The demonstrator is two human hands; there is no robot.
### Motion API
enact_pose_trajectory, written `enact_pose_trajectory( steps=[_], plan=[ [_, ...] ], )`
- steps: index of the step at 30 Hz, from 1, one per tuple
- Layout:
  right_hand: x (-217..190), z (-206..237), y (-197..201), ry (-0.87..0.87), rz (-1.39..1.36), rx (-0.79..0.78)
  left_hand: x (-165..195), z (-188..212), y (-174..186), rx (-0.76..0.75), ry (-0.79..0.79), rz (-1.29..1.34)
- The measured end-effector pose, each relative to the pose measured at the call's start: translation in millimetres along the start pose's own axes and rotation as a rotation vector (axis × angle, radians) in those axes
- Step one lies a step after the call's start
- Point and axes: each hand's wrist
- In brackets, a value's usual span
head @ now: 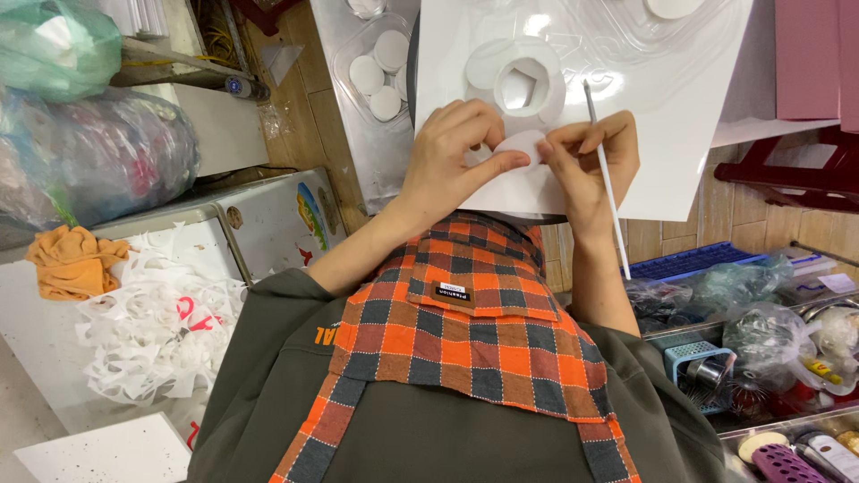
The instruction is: The person uses a thin white stick to press and smooth the edges of small white circular pieces into a larger white ring-shaped mold. They repeatedly adjust the pieces and the mold, ensuring the components fit together properly.
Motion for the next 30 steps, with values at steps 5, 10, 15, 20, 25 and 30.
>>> enact_pose_trajectory(
  steps=[5, 10, 15, 20, 25, 30],
  plan=[
    [-2, -17, -3, -0.029, 0.041, 0.036, -9, -8, -2, 0.067, 0.058, -0.085],
    [-7, -27, -9, -0.028, 0.205, 0.035, -14, -9, -6, 0.173, -0.041, -0.252],
    [-11, -31, -16, -0.027, 0.310, 0.063, -17, -12, -6, 0.183, -0.033, -0.266],
    [-12, -32, -19, -0.028, 0.344, 0.073, -18, -13, -6, 0.182, -0.023, -0.264],
    [-12, -33, -20, -0.029, 0.335, 0.075, -18, -13, -6, 0.178, -0.019, -0.273],
    [-13, -35, -23, -0.022, 0.439, 0.102, -17, -13, -6, 0.176, -0.019, -0.268]
  ],
)
Point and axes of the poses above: each hand's wrist, its own z-axis away from the middle knuckle, its own y-axis out of the back of the hand, x = y × z, and after that the axes turned 3 degrees about z, right-handed
